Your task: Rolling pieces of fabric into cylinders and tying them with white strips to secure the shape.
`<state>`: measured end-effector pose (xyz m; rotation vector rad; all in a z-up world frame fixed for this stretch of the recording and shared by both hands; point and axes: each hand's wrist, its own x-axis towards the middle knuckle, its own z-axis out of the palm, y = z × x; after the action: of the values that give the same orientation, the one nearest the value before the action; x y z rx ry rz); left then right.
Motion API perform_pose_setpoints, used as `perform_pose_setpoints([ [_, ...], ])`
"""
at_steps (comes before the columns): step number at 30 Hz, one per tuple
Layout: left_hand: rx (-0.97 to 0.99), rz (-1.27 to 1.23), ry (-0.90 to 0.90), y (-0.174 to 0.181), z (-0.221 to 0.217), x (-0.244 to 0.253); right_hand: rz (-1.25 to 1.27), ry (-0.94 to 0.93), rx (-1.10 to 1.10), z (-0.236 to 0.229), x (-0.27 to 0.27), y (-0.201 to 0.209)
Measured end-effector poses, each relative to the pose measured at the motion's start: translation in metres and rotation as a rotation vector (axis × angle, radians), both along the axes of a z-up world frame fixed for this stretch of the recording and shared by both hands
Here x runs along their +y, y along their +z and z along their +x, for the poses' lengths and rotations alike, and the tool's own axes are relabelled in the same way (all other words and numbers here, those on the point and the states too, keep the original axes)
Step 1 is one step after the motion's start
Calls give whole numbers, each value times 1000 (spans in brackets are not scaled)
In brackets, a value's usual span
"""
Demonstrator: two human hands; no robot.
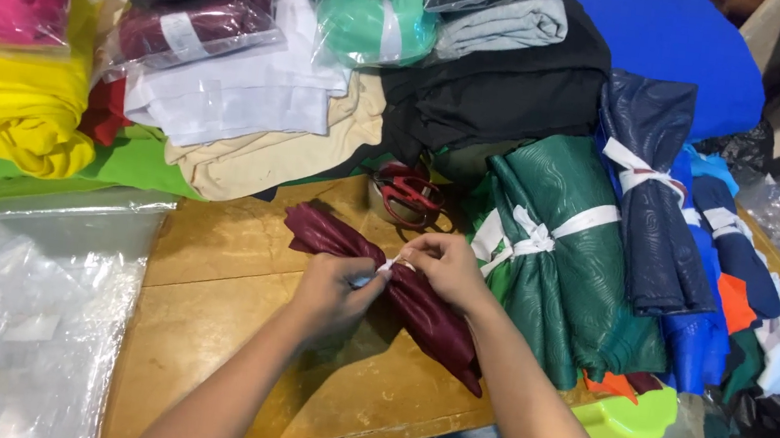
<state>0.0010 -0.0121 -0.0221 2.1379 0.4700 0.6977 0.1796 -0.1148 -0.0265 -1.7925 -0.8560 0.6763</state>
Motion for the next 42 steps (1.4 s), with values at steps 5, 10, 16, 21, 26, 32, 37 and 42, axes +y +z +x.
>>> perform_pose_setpoints([
  [5, 83, -31, 20, -8, 1, 16, 23, 26, 60, 0, -3, 15],
  [10, 258, -36, -9, 3, -7, 21, 94, 120, -50, -6, -6, 11],
  [16, 336, 31, -44, 22, -8, 17, 240, 201, -283, -10, -7, 20],
  [21, 403, 17, 28, -3, 1, 21, 99, 165, -261, -19, -6, 16],
  [26, 341, -91, 126, 12, -2, 16, 50, 192, -300, -24, 0, 9],
  [32, 131, -198, 216, -21, 11, 27, 0, 146, -586, -20, 7, -6],
  [37, -54, -234, 179, -25, 11, 19, 173, -6, -680, -18, 10, -16],
  [42, 74, 159, 81, -12, 7, 4, 91, -23, -978, -11, 11, -23],
])
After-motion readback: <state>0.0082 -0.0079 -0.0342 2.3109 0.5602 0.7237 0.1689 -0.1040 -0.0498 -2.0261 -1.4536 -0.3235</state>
